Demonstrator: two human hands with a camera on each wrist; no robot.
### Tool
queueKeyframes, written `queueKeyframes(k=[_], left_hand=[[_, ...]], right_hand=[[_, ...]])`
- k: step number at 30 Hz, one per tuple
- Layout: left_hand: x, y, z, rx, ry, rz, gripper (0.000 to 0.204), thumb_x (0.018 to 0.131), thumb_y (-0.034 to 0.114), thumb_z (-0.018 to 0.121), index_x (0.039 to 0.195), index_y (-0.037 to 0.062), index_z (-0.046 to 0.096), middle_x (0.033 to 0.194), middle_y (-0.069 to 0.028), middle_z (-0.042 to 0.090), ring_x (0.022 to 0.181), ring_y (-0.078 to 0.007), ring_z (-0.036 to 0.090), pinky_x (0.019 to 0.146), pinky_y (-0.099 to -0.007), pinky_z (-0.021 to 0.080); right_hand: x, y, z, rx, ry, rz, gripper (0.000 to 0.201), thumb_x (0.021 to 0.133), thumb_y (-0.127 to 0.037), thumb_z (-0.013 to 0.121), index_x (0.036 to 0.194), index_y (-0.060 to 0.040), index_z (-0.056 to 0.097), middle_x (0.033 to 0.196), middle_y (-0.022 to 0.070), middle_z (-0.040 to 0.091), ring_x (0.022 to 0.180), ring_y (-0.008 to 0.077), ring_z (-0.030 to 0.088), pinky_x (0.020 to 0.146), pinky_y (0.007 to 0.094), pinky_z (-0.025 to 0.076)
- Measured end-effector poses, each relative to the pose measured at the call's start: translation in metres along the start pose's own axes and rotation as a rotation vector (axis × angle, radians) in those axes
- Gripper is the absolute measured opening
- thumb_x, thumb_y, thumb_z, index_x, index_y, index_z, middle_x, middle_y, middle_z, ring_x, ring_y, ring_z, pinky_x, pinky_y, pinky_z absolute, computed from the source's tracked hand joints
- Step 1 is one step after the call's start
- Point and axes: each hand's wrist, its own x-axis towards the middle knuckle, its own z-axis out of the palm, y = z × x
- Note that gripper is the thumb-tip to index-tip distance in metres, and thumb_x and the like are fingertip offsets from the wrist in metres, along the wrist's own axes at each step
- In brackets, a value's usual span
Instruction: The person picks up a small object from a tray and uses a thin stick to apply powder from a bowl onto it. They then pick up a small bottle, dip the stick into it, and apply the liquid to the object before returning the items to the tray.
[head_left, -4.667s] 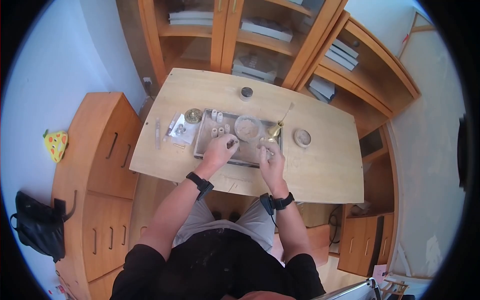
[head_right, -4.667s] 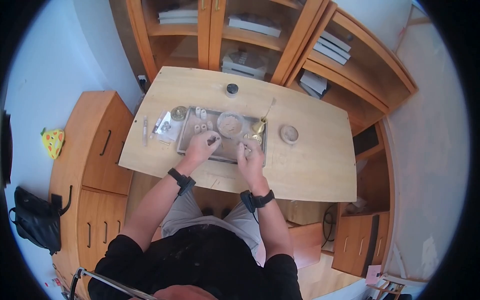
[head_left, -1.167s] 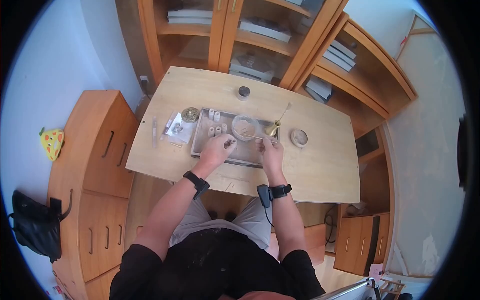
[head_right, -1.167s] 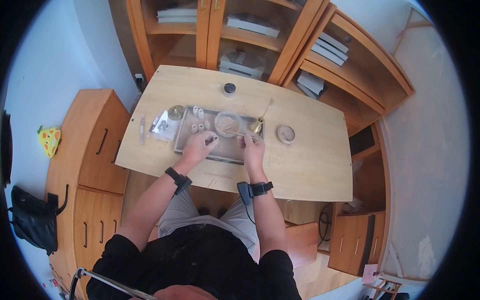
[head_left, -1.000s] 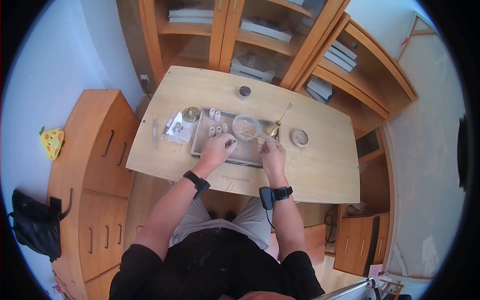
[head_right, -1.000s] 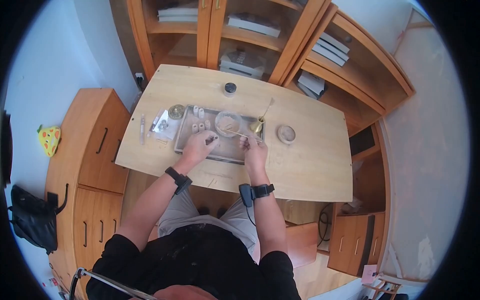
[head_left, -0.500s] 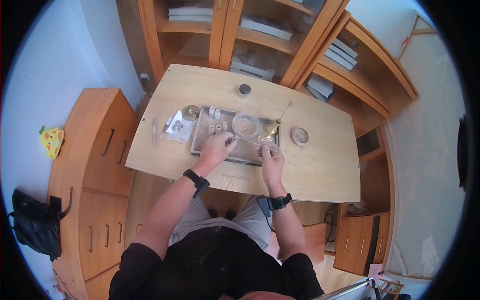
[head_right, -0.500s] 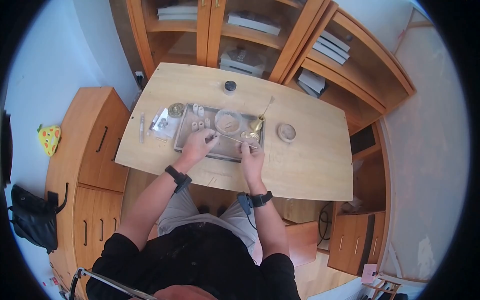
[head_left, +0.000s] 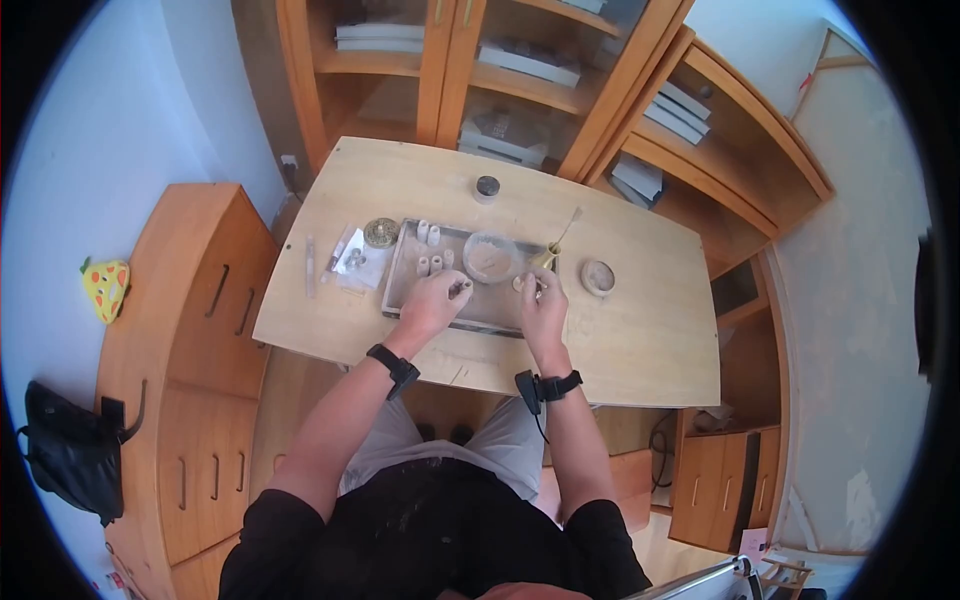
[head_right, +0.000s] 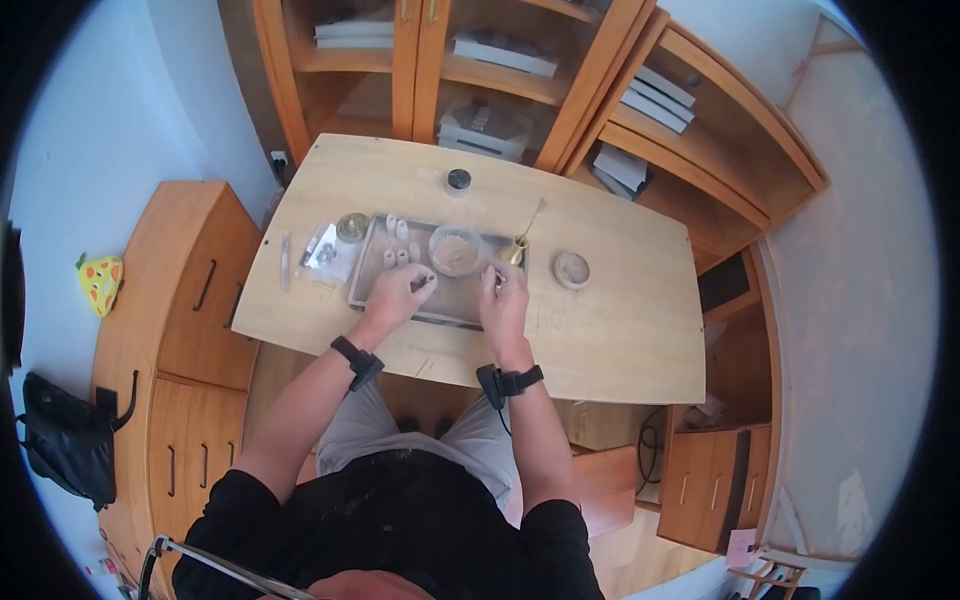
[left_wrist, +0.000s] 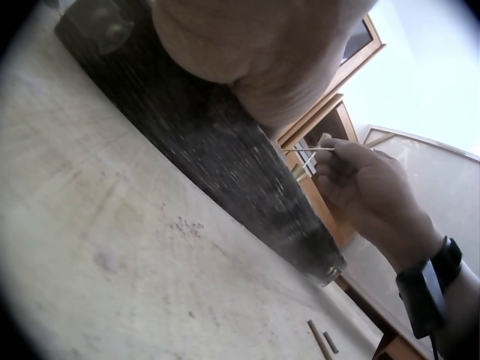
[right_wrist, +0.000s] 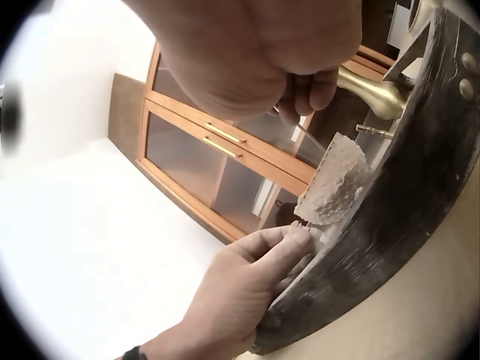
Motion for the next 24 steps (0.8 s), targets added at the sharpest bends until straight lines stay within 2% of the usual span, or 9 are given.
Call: queueKeyframes(k=[1,4,7,13,16,24], left_hand=[[0.000,0.000,0.000,0.000,0.000,-0.002,0.022,0.092,0.020,0.075,0.104,0.0026,0.073,0.095,-0.0160,0.076,0.086,-0.0279,0.074,0.078,-0.0378,0.058],[0.000,0.000,0.001,-0.007,0.000,-0.010,0.022,0.092,0.021,0.075,0.104,0.0028,0.073,0.095,-0.0157,0.076,0.086,-0.0273,0.074,0.079,-0.0376,0.058],[-0.001,0.002,-0.001,-0.014,0.002,-0.016,0.023,0.092,0.022,0.074,0.105,0.0028,0.073,0.095,-0.0157,0.076,0.086,-0.0278,0.074,0.079,-0.0379,0.058],[-0.001,0.003,-0.002,-0.004,-0.004,0.001,0.024,0.092,0.022,0.074,0.107,0.0028,0.072,0.096,-0.0162,0.076,0.087,-0.0289,0.074,0.079,-0.0385,0.058],[-0.001,0.003,-0.002,-0.012,-0.015,0.001,0.024,0.092,0.022,0.074,0.107,0.0026,0.072,0.097,-0.0165,0.076,0.087,-0.0289,0.074,0.079,-0.0387,0.058],[-0.002,0.002,-0.001,-0.037,0.000,0.016,0.024,0.092,0.022,0.074,0.105,0.0021,0.072,0.095,-0.0171,0.075,0.086,-0.0304,0.074,0.079,-0.0391,0.058]], right_hand=[[0.004,0.000,0.001,-0.023,0.019,0.008,0.019,0.101,-0.012,0.063,0.112,0.0032,0.069,0.093,0.0192,0.071,0.084,0.0270,0.070,0.077,0.0368,0.055],[0.012,-0.001,0.006,0.042,-0.037,0.218,0.020,0.102,-0.013,0.061,0.110,0.0038,0.069,0.088,0.0135,0.072,0.080,0.0184,0.068,0.073,0.0325,0.054],[0.008,0.020,0.016,0.325,-0.087,0.378,0.021,0.104,-0.012,0.056,0.110,0.0043,0.067,0.093,0.0100,0.074,0.082,0.0155,0.068,0.076,0.0296,0.054],[-0.002,0.027,0.009,0.819,-0.035,0.612,0.018,0.104,-0.011,0.056,0.112,0.0020,0.066,0.097,0.0104,0.073,0.083,0.0159,0.067,0.076,0.0304,0.055],[-0.002,0.028,0.003,0.919,-0.031,0.648,0.018,0.104,-0.011,0.056,0.112,0.0022,0.066,0.097,0.0107,0.073,0.083,0.0166,0.067,0.077,0.0303,0.055],[-0.013,0.009,-0.016,0.943,-0.099,0.559,0.017,0.105,-0.009,0.055,0.111,0.0026,0.066,0.096,0.0098,0.072,0.084,0.0157,0.065,0.079,0.0295,0.054]])
